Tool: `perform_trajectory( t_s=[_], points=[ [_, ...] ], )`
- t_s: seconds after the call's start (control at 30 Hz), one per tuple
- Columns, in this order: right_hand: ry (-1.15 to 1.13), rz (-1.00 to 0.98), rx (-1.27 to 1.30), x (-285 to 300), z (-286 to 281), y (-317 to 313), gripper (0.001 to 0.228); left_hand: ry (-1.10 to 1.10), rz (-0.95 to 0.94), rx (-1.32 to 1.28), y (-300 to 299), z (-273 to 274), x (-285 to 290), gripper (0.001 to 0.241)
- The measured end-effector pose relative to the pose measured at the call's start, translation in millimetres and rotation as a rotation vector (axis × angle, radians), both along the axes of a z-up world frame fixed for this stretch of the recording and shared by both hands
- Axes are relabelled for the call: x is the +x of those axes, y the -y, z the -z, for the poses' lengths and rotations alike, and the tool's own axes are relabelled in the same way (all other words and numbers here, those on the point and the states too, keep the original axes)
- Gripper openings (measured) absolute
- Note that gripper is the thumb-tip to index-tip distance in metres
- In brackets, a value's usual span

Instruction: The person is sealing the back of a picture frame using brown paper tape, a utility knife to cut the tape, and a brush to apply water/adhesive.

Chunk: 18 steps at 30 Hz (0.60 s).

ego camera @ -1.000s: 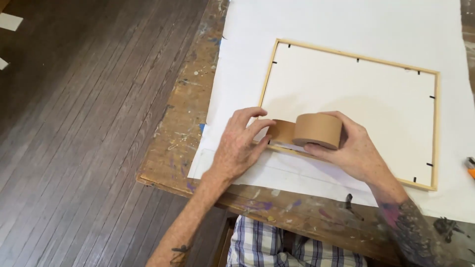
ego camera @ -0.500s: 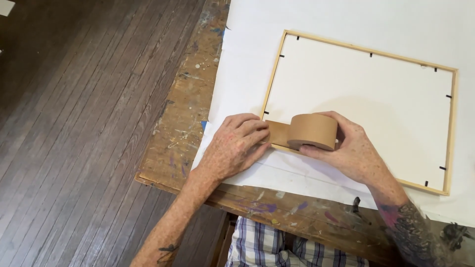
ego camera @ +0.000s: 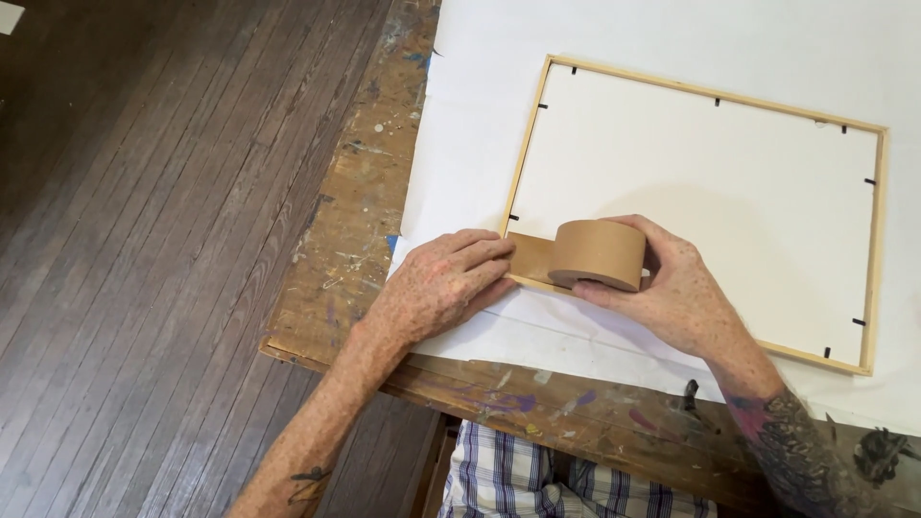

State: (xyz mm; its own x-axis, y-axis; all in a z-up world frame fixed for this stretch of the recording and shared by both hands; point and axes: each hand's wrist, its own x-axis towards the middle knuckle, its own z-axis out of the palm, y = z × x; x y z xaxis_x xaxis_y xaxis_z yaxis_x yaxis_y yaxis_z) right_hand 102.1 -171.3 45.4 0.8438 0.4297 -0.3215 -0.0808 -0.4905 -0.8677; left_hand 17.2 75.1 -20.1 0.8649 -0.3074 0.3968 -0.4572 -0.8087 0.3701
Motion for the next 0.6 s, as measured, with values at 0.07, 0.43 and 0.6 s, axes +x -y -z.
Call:
perform_trajectory(
  t_s=[0.07,0.43,0.6],
  points=[
    [-0.004,0.001,-0.004,0.6,-0.1,-0.9,0.069,0.026,0.01,0.026,-1.2,0.6,1.3,0.013],
    [-0.002,-0.013,-0.026,-0.2,-1.1,0.9,0.069,0.089,0.048,0.107,-2.5,-3.0,1.9,0.012],
    [-0.016,0.013,-0.068,-2.5,-11.9,-4.5,0.07,0.067,0.05,0.144,-1.6,-5.3,1.5,0.013]
  ],
)
